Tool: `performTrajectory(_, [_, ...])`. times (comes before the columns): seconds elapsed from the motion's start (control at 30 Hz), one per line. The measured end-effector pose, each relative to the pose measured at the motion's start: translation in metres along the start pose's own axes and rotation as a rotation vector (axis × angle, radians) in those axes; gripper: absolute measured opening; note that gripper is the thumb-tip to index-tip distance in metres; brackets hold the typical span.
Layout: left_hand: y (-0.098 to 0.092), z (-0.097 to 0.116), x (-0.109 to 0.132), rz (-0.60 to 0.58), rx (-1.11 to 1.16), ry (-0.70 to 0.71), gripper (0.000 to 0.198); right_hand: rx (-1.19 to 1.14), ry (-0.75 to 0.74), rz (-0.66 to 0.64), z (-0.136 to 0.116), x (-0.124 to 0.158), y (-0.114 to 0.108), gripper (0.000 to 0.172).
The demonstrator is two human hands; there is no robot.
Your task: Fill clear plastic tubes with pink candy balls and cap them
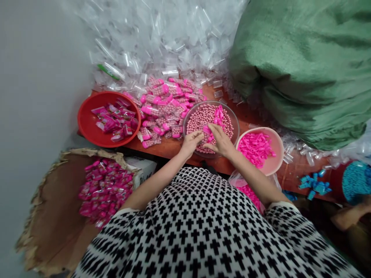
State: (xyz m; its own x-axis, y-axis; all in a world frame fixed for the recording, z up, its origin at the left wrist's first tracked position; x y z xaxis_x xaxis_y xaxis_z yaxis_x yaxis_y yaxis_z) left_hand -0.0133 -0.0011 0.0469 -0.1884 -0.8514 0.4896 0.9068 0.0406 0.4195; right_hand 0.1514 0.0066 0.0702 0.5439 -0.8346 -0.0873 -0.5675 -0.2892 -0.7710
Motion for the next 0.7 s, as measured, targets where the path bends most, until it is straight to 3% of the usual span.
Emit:
performTrajectory(0.1, [0.003,0.002,0.000,0.016,0.056,0.030,0.026,0.017,0.019,0.029,-0.003,-0.002,0.014,0.090])
performTrajectory(0.33, [0.004,-0.001,-0.008,0.053,0.046,0.063,0.024,-0.001,0.060,0.166,0.001,-0.013,0.028,0.067])
performTrajectory(0.47, [-0.001,-0.008,-0.012,0.022,-0.026,0.081,0.029,-0.012,0.119,0.136,-0.003,-0.020,0.030,0.062])
performTrajectory(0.53, [-0.005,-0.006,-0.017,0.007,-0.096,0.085,0.033,-0.042,0.120,0.084,-0.001,-0.025,0.027,0.068])
performTrajectory(0.63, [-0.020,0.011,-0.032,0.085,-0.211,0.192,0.036,-0.136,0.158,0.081,0.016,-0.026,0.020,0.088])
performTrajectory(0.7, [-0.039,0.033,-0.049,0.214,-0.308,0.343,0.033,-0.174,0.261,0.160,0.035,-0.020,0.015,0.084])
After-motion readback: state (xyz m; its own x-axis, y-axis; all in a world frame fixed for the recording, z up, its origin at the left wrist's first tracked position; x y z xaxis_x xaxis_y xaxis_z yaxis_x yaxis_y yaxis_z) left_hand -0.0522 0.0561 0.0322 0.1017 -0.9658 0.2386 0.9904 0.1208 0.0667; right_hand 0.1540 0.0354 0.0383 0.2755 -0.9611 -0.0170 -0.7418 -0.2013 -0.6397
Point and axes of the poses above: each hand's wrist, its own x-axis away from the middle knuckle, its own y-axis out of the palm, z = x × y, the point moved 1 cm from there along -x, towards the middle knuckle, and after that the axes turned 6 degrees about -x, right-handed, at the moved point
